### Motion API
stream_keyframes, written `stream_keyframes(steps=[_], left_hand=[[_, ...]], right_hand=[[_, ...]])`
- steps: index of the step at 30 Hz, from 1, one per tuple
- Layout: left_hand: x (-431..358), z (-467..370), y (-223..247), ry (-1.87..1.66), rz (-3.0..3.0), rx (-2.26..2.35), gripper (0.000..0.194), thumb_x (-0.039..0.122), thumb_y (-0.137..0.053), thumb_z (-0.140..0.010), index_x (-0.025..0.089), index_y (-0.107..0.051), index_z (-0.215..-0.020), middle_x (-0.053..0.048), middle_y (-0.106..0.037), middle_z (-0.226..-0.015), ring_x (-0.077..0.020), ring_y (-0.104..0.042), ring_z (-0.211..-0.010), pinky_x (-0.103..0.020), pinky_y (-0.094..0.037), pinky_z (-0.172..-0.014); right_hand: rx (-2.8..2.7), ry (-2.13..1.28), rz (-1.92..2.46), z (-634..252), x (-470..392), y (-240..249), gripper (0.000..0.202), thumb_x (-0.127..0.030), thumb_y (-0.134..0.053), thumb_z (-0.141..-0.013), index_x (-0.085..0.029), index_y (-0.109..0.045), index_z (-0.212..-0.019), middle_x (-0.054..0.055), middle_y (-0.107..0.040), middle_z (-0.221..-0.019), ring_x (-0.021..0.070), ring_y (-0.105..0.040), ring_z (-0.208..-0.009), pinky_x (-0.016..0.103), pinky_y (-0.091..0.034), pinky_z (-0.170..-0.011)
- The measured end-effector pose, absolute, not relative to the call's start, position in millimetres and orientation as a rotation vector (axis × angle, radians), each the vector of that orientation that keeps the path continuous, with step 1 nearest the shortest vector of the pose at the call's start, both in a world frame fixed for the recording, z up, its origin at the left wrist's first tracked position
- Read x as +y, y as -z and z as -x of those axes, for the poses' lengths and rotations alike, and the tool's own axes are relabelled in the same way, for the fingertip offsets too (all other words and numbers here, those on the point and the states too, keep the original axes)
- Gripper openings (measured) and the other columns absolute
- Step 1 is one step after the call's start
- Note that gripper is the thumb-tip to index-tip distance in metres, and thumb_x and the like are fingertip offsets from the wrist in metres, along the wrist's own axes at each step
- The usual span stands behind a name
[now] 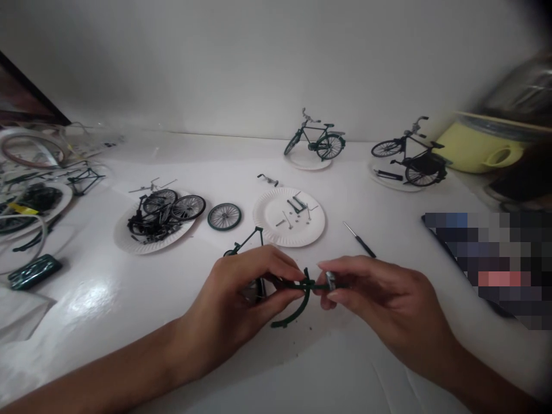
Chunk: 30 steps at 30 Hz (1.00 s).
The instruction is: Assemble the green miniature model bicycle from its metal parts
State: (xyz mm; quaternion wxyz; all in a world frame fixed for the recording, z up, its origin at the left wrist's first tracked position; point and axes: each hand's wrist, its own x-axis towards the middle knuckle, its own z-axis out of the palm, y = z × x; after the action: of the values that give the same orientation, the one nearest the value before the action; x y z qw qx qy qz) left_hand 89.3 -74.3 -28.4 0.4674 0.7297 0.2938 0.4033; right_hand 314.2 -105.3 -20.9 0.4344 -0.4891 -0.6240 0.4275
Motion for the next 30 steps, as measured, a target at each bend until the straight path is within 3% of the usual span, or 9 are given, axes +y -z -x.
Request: stream_keyframes(steps=[3, 8, 13, 16, 22, 26, 30], left_hand=[[-76.2, -89.7, 28.7, -0.966, -1.720, 0.680, 0.011, 0.013, -0.067, -0.091, 0.022, -0.063, -0.096, -0.004, -0.068, -0.099, -0.0159, -0.066, -0.093, -0.026, -0.054, -0.074], [-78.2, -91.2, 29.1, -0.949, -1.658, 0.667, 0.012, 0.010, -0.067, -0.090, 0.020, -0.064, -0.095, -0.005, -0.068, -0.098, -0.0169, -0.066, -0.090, -0.028, -0.053, -0.074], [-82.4, -92.8, 27.9, -0.884, -1.531, 0.707, 0.010, 0.011, -0.066, -0.090, 0.020, -0.063, -0.096, -0.005, -0.067, -0.097, -0.0142, -0.065, -0.083, -0.024, -0.052, -0.069], [-85.0, -92.7, 22.5, -0.800, -1.526, 0.724, 0.019, 0.009, -0.063, -0.090, 0.022, -0.062, -0.103, -0.002, -0.065, -0.096, -0.0117, -0.063, -0.078, -0.023, -0.053, -0.069], [-83.4, -93.0, 17.5, -0.808, -1.753, 0.692, 0.033, 0.008, -0.066, -0.086, 0.025, -0.059, -0.114, 0.000, -0.064, -0.104, -0.0125, -0.064, -0.089, -0.023, -0.053, -0.078], [-79.9, -96.3, 22.0, -0.912, -1.835, 0.694, 0.024, 0.017, -0.074, -0.086, 0.021, -0.062, -0.107, -0.001, -0.067, -0.102, -0.0130, -0.065, -0.092, -0.022, -0.053, -0.079], [-76.4, -97.3, 23.9, -1.034, -1.876, 0.687, 0.016, 0.015, -0.073, -0.087, 0.018, -0.065, -0.101, -0.002, -0.069, -0.095, -0.0122, -0.066, -0.090, -0.022, -0.053, -0.078]], right_hand=[[-1.583, -0.999, 1.203, -313.0, -104.5, 19.2, 0.022, -0.014, -0.076, -0.079, -0.025, -0.077, -0.098, -0.002, -0.079, -0.077, 0.0127, -0.075, -0.063, 0.017, -0.062, -0.059], [-1.642, -0.964, 1.196, -314.7, -104.9, 20.4, 0.019, -0.017, -0.077, -0.079, -0.024, -0.078, -0.096, 0.000, -0.079, -0.080, 0.0152, -0.075, -0.063, 0.021, -0.063, -0.059], [-1.736, -0.865, 1.127, -317.0, -105.2, 22.5, 0.016, -0.018, -0.077, -0.081, -0.025, -0.076, -0.095, -0.002, -0.079, -0.082, 0.0124, -0.074, -0.066, 0.019, -0.059, -0.060], [-1.816, -0.795, 1.055, -316.3, -105.3, 22.7, 0.011, -0.017, -0.073, -0.086, -0.023, -0.073, -0.095, -0.004, -0.076, -0.079, 0.0084, -0.070, -0.065, 0.016, -0.055, -0.061], [-1.831, -0.752, 1.075, -313.3, -107.5, 23.1, 0.009, -0.016, -0.069, -0.089, -0.023, -0.070, -0.092, -0.005, -0.074, -0.081, 0.0072, -0.068, -0.069, 0.017, -0.052, -0.064], [-1.831, -0.755, 1.076, -313.5, -108.5, 26.7, 0.015, -0.014, -0.070, -0.087, -0.026, -0.070, -0.096, -0.005, -0.075, -0.086, 0.0079, -0.069, -0.074, 0.017, -0.053, -0.068], [-1.836, -0.796, 1.046, -314.5, -109.2, 31.2, 0.029, -0.010, -0.069, -0.087, -0.029, -0.068, -0.108, -0.004, -0.074, -0.096, 0.0101, -0.070, -0.085, 0.020, -0.056, -0.075]])
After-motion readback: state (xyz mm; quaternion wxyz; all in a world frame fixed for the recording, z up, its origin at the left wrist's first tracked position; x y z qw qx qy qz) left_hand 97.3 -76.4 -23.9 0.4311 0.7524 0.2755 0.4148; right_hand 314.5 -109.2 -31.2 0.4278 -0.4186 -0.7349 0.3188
